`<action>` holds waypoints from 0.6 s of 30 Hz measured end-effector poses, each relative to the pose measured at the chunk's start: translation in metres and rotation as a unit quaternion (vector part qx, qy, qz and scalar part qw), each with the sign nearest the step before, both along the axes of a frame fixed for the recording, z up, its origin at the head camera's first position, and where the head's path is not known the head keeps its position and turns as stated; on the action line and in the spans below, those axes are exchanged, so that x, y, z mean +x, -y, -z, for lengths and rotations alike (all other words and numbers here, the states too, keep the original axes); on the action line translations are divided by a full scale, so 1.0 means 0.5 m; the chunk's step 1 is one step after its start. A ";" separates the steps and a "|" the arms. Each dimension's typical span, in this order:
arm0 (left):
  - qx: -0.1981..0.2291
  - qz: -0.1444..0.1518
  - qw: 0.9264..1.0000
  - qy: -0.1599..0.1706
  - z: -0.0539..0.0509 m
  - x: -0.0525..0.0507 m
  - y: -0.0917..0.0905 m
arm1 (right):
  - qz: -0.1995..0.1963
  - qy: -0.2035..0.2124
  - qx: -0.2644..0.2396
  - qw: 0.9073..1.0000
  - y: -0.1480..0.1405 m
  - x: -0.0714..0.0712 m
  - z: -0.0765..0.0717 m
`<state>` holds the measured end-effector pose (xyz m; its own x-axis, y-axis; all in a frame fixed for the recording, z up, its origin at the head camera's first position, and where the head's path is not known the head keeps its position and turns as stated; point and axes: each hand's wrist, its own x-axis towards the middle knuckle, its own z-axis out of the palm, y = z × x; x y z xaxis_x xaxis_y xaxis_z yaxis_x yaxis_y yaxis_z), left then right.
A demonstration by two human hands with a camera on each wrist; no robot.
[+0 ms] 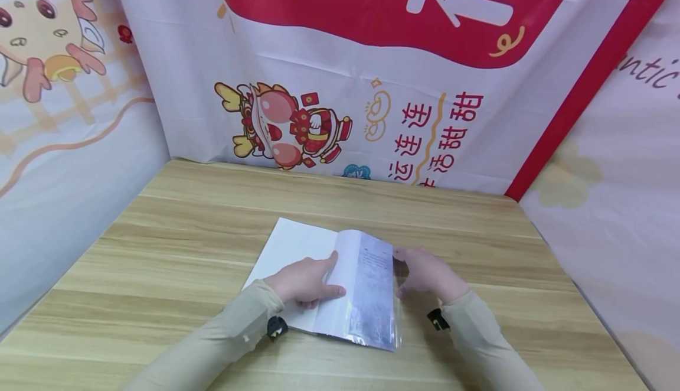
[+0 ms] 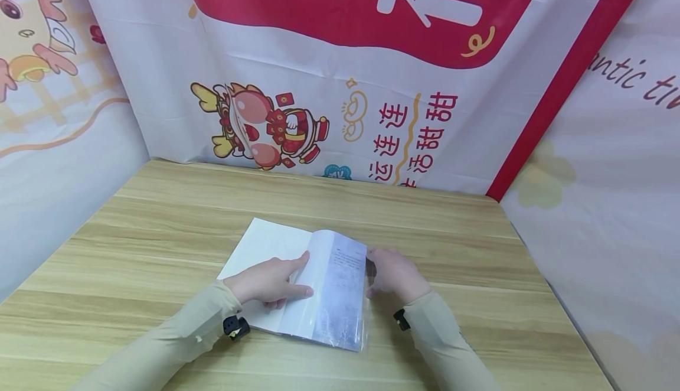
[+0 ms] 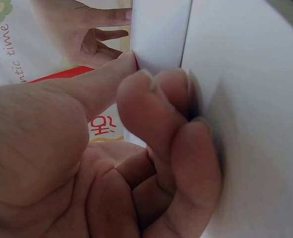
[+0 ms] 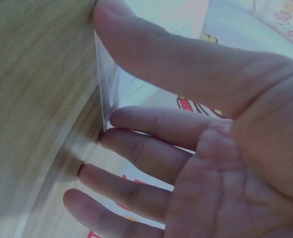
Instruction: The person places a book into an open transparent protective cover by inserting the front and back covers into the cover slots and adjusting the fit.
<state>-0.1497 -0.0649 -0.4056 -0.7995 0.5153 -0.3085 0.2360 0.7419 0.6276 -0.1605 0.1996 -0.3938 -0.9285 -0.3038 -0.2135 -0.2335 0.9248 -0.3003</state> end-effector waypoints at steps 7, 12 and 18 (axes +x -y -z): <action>0.002 -0.003 1.000 0.004 -0.002 0.002 -0.002 | 0.003 -0.006 0.013 1.000 0.005 0.003 0.001; 0.006 -0.003 1.000 0.006 -0.002 0.003 -0.001 | 0.006 -0.002 0.011 1.000 0.002 0.003 0.001; 0.004 -0.001 1.000 0.002 -0.003 0.002 -0.001 | 0.006 0.003 0.010 1.000 0.000 0.002 -0.001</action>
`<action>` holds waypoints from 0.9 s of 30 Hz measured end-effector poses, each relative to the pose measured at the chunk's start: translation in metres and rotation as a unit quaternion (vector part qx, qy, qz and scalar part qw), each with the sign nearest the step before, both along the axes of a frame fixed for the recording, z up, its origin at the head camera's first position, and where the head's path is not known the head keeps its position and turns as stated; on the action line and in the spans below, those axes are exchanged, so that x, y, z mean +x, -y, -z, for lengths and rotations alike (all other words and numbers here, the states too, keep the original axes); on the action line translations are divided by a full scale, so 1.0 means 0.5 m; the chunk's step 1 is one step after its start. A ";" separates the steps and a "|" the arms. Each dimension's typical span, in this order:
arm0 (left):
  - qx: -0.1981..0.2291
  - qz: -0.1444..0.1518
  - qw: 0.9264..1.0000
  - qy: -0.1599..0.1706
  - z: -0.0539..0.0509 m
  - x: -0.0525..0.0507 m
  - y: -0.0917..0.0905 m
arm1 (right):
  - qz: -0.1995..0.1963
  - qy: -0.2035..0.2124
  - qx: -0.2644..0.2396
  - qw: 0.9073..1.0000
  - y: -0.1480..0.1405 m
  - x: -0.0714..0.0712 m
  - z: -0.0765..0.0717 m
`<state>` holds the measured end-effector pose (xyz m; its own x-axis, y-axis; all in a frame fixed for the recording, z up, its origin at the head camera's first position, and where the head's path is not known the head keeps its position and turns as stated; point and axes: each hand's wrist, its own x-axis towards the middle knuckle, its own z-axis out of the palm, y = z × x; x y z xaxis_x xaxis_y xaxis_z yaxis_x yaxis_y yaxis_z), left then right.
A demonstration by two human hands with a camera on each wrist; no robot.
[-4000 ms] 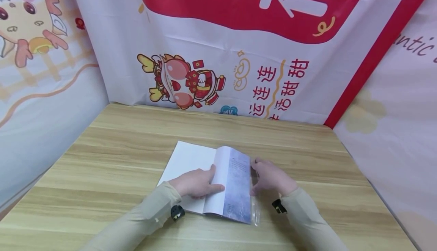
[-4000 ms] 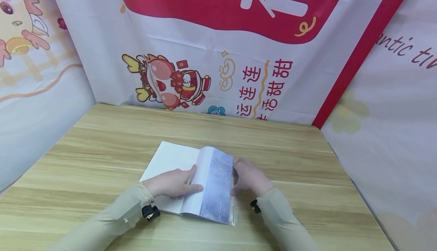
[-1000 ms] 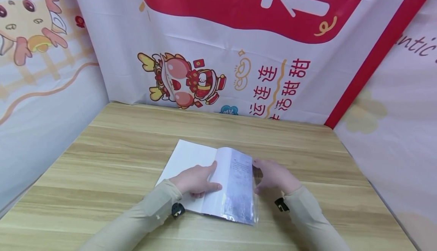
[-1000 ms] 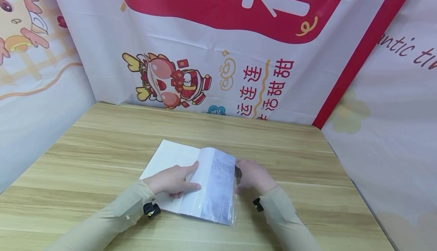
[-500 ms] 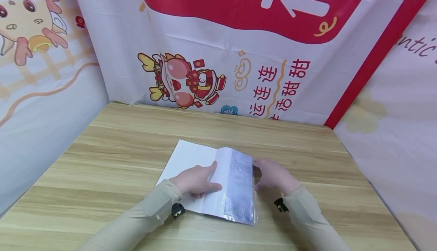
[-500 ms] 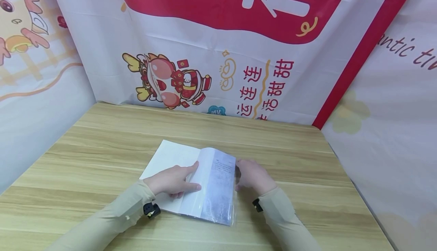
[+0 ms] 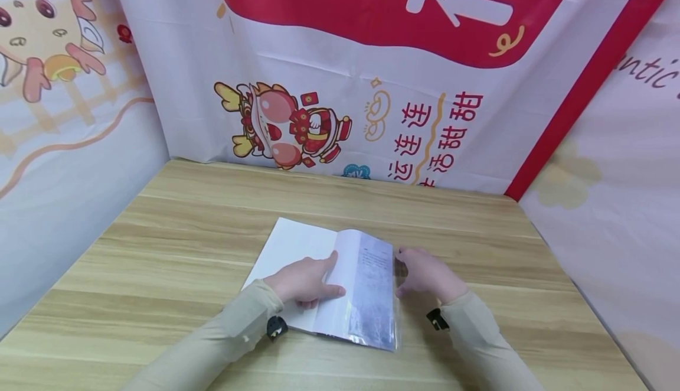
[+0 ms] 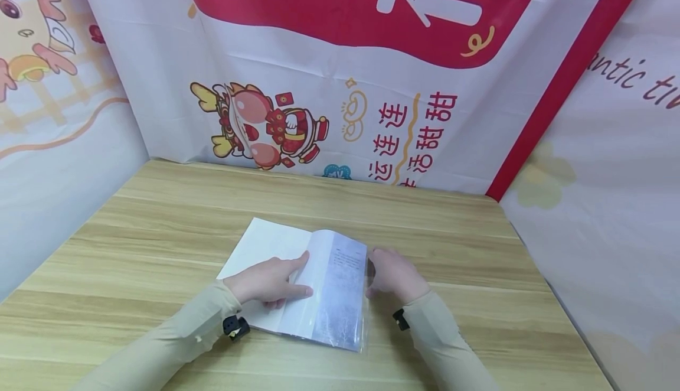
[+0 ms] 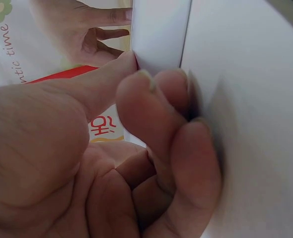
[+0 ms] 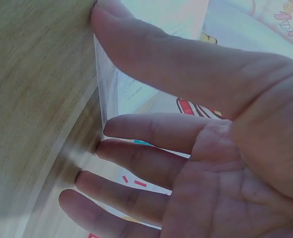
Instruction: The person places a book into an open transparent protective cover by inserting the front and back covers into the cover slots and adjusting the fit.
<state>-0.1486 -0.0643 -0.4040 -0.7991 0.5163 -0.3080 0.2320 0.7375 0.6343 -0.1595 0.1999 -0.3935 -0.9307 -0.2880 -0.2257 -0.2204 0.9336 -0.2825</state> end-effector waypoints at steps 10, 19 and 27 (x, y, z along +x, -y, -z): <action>-0.010 0.003 1.000 -0.016 -0.001 0.003 -0.002 | -0.005 0.006 -0.001 1.000 -0.003 -0.002 -0.001; -0.045 -0.008 0.998 -0.042 -0.006 0.009 -0.021 | -0.011 0.002 0.004 1.000 -0.009 -0.002 -0.007; -0.049 -0.007 0.998 -0.045 -0.008 0.003 -0.026 | -0.025 -0.006 -0.006 1.000 -0.007 -0.007 -0.002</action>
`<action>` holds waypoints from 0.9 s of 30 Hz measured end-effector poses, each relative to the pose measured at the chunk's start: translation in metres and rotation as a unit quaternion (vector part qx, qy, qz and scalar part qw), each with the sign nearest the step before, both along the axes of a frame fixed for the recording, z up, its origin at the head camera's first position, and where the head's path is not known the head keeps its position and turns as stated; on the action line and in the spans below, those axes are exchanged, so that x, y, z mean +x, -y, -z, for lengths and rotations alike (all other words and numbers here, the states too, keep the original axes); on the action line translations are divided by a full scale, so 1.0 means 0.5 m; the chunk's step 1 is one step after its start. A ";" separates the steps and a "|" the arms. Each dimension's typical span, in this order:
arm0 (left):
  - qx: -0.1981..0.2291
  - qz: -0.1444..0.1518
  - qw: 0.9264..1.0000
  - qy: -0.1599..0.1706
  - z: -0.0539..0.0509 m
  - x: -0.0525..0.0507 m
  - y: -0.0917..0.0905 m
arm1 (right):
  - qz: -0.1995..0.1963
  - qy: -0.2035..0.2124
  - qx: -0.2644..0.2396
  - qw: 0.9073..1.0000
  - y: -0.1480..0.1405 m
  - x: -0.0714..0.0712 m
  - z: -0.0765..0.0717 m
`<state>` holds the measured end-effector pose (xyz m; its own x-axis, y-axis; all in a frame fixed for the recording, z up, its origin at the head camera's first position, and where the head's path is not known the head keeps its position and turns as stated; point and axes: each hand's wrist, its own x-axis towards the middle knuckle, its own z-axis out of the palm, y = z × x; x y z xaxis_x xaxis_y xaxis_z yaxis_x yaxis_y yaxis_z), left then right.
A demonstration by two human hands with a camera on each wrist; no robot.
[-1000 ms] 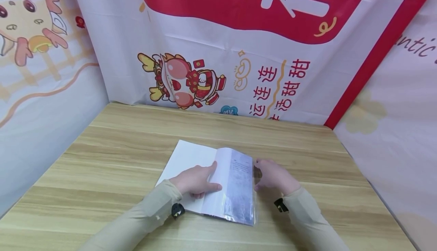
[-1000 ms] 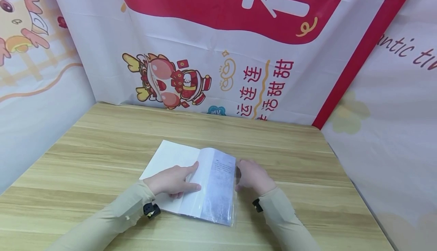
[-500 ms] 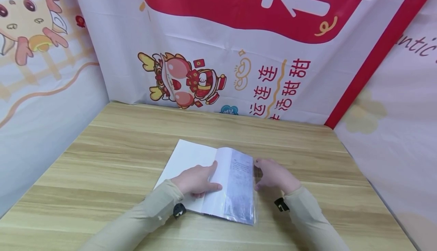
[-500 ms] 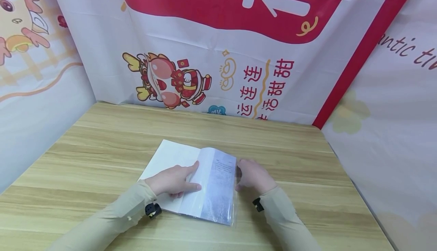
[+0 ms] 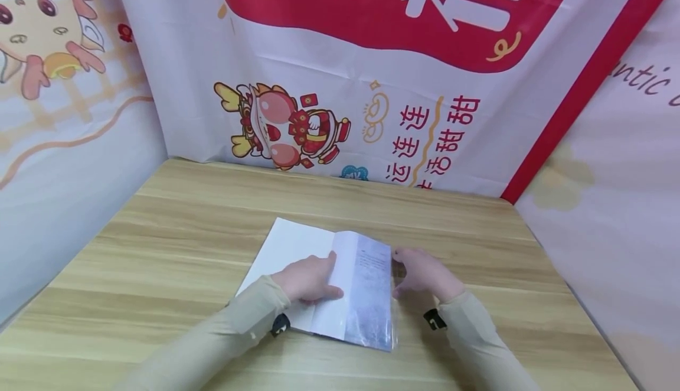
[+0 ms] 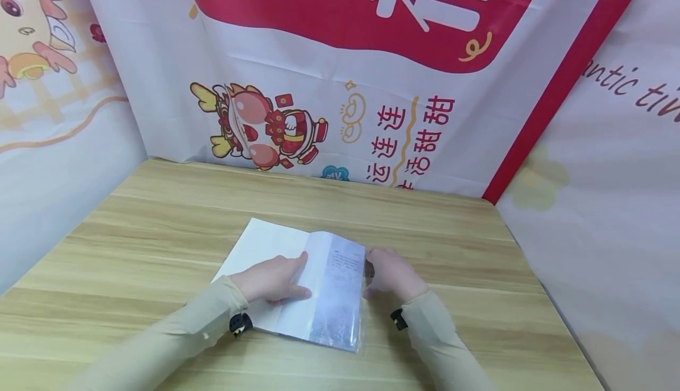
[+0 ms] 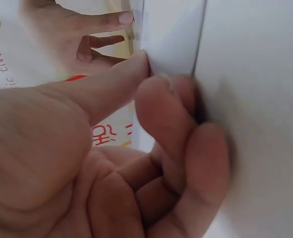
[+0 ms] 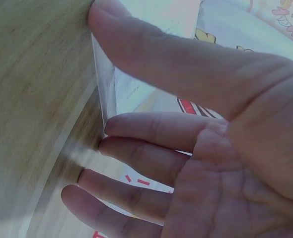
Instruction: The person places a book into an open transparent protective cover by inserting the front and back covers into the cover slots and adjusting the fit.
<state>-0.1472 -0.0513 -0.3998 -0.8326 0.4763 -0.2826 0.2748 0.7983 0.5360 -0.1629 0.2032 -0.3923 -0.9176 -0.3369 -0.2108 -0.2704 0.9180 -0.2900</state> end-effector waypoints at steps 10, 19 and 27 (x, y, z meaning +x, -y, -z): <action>0.032 -0.001 0.999 0.043 0.002 -0.013 0.005 | -0.001 0.005 -0.003 1.000 -0.009 -0.001 0.006; -0.004 -0.001 1.000 0.015 0.004 -0.013 -0.004 | 0.000 -0.002 0.003 1.000 -0.005 0.001 0.006; -0.026 -0.003 1.000 0.001 0.002 -0.011 -0.011 | 0.015 0.010 0.001 1.000 -0.003 -0.001 0.007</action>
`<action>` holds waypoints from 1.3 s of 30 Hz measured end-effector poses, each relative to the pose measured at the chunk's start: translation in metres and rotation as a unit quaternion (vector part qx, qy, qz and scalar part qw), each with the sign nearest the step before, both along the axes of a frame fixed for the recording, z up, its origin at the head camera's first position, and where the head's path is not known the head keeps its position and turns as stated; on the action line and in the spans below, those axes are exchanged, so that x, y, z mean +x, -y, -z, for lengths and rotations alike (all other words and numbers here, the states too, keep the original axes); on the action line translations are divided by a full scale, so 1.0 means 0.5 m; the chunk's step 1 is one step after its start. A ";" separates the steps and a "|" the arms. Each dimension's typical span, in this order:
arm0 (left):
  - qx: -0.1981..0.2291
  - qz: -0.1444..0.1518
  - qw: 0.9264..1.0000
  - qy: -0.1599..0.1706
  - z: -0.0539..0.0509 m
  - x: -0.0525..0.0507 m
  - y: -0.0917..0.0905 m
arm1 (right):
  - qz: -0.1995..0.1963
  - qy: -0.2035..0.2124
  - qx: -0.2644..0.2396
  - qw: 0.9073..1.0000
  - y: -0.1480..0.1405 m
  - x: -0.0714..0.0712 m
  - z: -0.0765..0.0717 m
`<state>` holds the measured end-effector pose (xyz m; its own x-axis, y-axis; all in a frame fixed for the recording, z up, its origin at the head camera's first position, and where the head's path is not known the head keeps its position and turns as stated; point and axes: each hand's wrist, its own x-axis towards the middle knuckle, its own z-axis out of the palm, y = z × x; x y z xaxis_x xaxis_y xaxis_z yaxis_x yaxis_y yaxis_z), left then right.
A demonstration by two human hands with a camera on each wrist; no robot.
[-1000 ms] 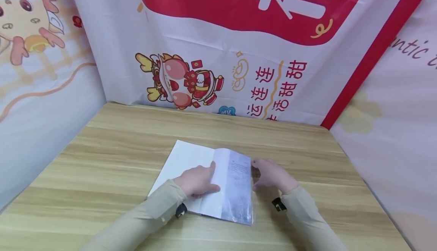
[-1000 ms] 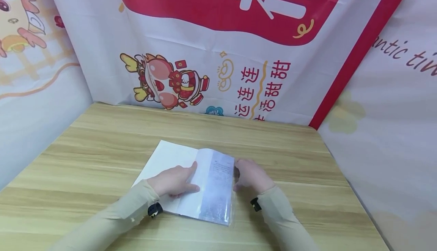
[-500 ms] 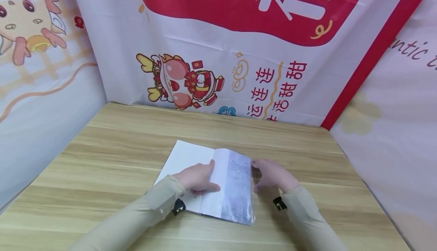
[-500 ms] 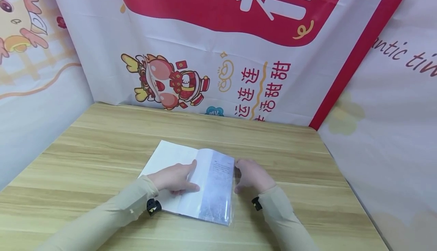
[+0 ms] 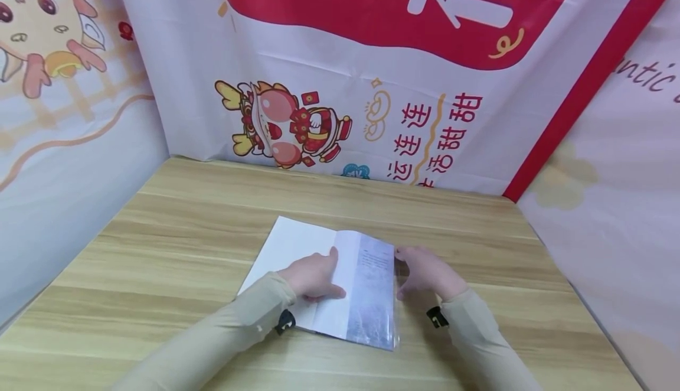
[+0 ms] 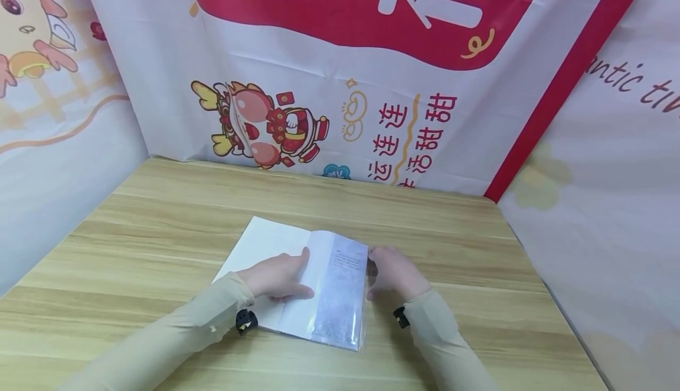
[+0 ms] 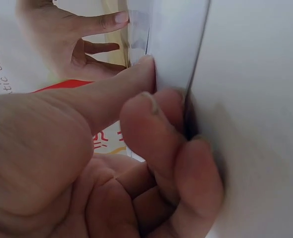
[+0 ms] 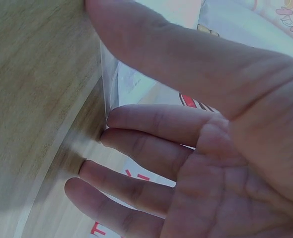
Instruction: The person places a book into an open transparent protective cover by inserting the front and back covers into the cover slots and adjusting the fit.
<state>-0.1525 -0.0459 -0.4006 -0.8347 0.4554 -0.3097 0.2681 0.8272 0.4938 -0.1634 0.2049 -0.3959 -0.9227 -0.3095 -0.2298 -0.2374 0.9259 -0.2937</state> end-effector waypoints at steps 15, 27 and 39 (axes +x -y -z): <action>-0.004 -0.009 1.000 -0.006 0.010 0.000 0.002 | 0.003 -0.013 -0.007 1.000 0.003 0.006 0.004; -0.002 -0.012 1.000 0.002 0.007 0.001 0.001 | 0.008 -0.003 -0.005 1.000 -0.020 0.002 0.003; -0.017 -0.009 1.000 0.006 0.003 -0.001 -0.003 | 0.000 -0.007 0.004 1.000 -0.021 -0.006 0.007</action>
<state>-0.1528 -0.0442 -0.4019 -0.8388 0.4295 -0.3345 0.2471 0.8480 0.4689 -0.1665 0.2156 -0.3995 -0.9257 -0.3078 -0.2197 -0.2416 0.9284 -0.2824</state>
